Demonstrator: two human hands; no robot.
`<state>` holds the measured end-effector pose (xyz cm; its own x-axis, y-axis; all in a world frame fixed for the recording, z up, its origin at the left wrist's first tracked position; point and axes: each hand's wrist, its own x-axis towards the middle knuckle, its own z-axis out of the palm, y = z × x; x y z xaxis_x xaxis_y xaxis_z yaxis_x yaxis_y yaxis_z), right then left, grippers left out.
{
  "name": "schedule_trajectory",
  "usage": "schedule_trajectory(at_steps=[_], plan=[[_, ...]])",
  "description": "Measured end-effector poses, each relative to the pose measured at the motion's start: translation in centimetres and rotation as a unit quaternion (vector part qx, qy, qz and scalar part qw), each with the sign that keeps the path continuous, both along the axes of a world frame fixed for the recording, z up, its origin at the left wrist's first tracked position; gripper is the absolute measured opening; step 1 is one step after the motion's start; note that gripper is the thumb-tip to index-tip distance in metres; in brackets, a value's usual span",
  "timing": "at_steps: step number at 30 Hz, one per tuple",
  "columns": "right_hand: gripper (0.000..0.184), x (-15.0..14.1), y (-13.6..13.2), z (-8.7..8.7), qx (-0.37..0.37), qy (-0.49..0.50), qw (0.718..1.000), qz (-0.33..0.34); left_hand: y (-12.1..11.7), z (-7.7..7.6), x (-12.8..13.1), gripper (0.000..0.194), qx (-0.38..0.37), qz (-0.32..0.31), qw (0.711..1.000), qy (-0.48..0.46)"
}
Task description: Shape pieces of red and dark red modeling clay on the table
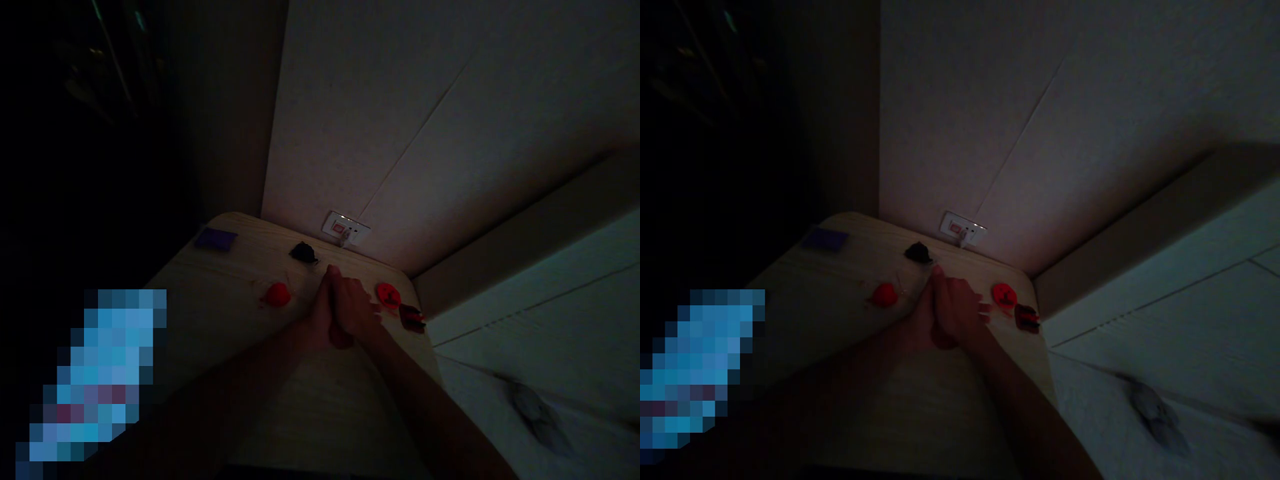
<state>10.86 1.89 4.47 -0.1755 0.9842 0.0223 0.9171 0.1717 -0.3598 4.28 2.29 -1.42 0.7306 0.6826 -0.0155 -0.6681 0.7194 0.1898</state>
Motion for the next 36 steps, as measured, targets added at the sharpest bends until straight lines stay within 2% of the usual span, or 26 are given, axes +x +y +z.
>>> schedule_trajectory(at_steps=[4, 8, 15, 22, 28, 32, 36], plan=[[0.079, -1.4, -0.7, 0.2, 0.012, -0.031, 0.999, -0.006, -0.2, -0.7, -0.3, 0.094, 0.005, 0.001, 1.0, -0.018], [0.082, -1.8, -0.8, 0.4, 0.013, -0.038, 0.999, -0.009, -0.4, -0.8, -0.5, 0.096, 0.007, -0.003, 1.0, -0.022], [0.086, -1.7, -0.4, 0.2, 0.015, -0.028, 0.999, -0.029, -0.2, -0.6, -0.4, 0.09, -0.012, 0.013, 1.0, -0.008], [0.082, -1.6, -0.3, -0.1, 0.021, -0.037, 0.998, -0.038, -0.3, -0.1, -0.8, 0.093, 0.005, 0.014, 1.0, -0.027], [0.08, -1.5, -0.4, -0.1, 0.013, -0.037, 0.998, -0.052, -0.4, -0.3, -0.9, 0.092, 0.029, 0.001, 1.0, -0.012], [0.082, -1.7, -0.4, -0.3, 0.017, -0.019, 0.998, -0.053, -0.3, -0.6, -0.9, 0.092, 0.031, 0.003, 1.0, 0.001], [0.082, -1.3, -0.3, -0.4, 0.01, 0.043, 0.998, -0.036, 0.2, -0.6, -0.6, 0.089, 0.033, 0.007, 0.999, 0.006]])
